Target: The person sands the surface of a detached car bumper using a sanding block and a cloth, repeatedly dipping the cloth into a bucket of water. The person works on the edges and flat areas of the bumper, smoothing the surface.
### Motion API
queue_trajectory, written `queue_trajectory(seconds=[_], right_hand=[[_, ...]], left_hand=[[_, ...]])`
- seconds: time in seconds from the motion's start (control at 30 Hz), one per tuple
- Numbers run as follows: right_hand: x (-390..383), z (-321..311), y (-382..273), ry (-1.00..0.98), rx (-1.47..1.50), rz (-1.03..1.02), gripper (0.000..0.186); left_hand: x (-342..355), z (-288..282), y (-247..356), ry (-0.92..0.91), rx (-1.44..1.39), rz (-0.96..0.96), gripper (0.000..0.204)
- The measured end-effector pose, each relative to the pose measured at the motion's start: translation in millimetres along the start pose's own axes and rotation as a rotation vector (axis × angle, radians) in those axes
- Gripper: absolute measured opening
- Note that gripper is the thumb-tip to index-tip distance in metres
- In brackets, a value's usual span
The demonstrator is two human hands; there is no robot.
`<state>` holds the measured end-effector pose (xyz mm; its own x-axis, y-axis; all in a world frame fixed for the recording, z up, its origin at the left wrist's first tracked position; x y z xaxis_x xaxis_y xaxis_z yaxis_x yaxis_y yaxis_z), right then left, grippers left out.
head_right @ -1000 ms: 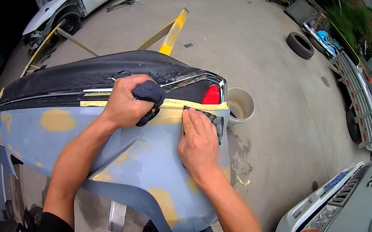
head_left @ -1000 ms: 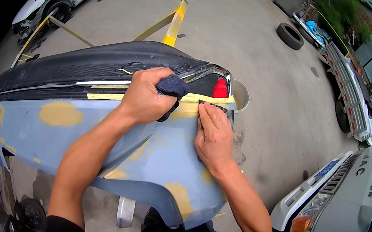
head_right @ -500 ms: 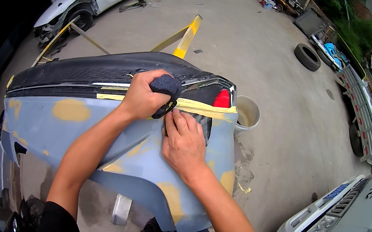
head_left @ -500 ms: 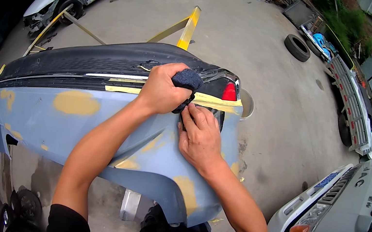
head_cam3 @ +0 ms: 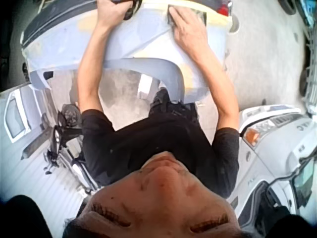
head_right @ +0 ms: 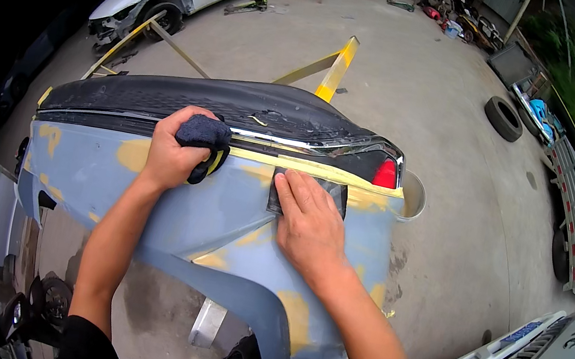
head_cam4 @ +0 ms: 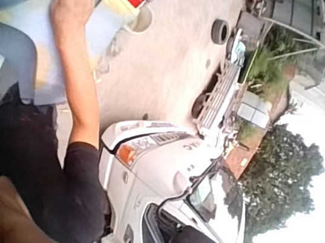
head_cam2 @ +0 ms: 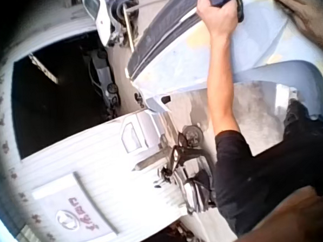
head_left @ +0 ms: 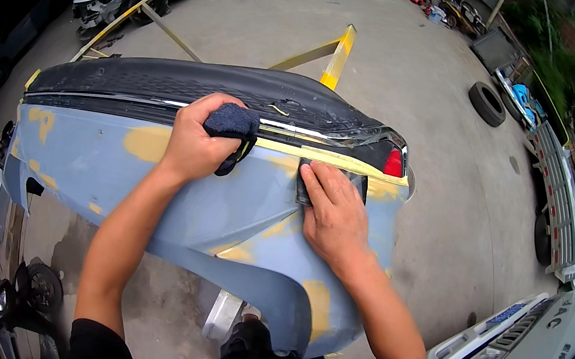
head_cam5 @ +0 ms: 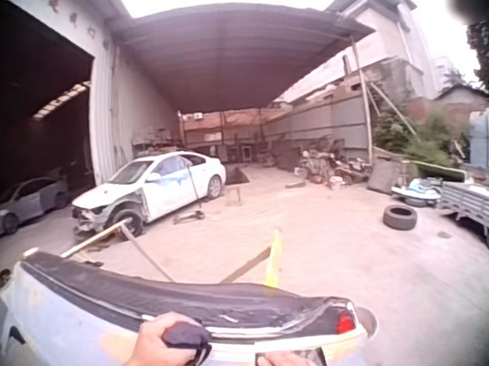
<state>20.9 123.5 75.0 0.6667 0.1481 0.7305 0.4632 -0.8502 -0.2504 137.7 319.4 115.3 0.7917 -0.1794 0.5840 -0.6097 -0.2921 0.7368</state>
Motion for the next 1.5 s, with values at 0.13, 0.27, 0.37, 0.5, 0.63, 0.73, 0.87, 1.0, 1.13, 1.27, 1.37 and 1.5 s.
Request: queue_trajectory(seconds=[0.13, 0.27, 0.37, 0.5, 0.63, 0.73, 0.87, 1.0, 1.13, 1.27, 1.37, 1.5], right_hand=[[-13.8, -12.6, 20.3, -0.006, -0.135, 0.023, 0.052], [17.8, 18.9, -36.0, -0.049, -0.027, -0.158, 0.048], [21.0, 17.1, -31.5, -0.097, -0.007, -0.156, 0.049], [7.4, 2.7, -5.1, -0.121, -0.082, -0.111, 0.051], [31.3, 33.1, -54.2, -0.109, 0.006, -0.214, 0.049], [27.1, 24.3, -38.1, -0.145, 0.002, -0.240, 0.050], [22.1, 21.4, -31.3, -0.142, -0.058, -0.137, 0.050], [37.7, 34.7, -51.5, -0.141, 0.009, -0.184, 0.049], [21.7, 14.3, -23.6, -0.184, -0.058, -0.164, 0.055], [35.4, 32.9, -55.5, -0.144, -0.016, -0.209, 0.051], [41.4, 45.6, -68.6, -0.159, 0.012, -0.243, 0.048], [21.0, 17.8, -20.3, -0.173, -0.029, -0.131, 0.053]], left_hand=[[-4.6, -5.3, 13.5, 0.079, 0.054, 0.146, 0.029], [-5.4, 2.0, 16.1, 0.103, 0.075, 0.197, 0.030], [-5.0, -2.5, 20.8, 0.073, 0.136, 0.248, 0.029], [-10.3, -20.6, 15.0, 0.083, 0.208, 0.270, 0.031], [-10.5, -22.2, 12.0, 0.097, 0.192, 0.213, 0.032], [-11.7, -25.9, 10.2, 0.111, 0.186, 0.211, 0.031], [-12.1, -22.7, 11.9, 0.123, 0.155, 0.200, 0.028], [-11.8, -21.6, 12.1, 0.159, 0.196, 0.224, 0.027], [-12.7, -27.5, 9.5, 0.163, 0.194, 0.197, 0.026], [-12.1, -21.2, 13.5, 0.179, 0.185, 0.210, 0.026], [-11.6, -24.1, 9.8, 0.205, 0.189, 0.205, 0.026], [-14.8, -28.9, 5.3, 0.169, 0.174, 0.160, 0.032]])
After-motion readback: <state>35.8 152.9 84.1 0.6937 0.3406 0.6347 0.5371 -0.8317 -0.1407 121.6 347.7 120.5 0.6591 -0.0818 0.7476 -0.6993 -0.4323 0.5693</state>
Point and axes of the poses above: each hand's wrist, its own x-axis towards the middle knuckle, its own z-axis out of the palm, y = z × x, the point moved 8 cm from there along x, towards the middle knuckle, and after that the axes turned 5 degrees about y, right-handed, at the moved point
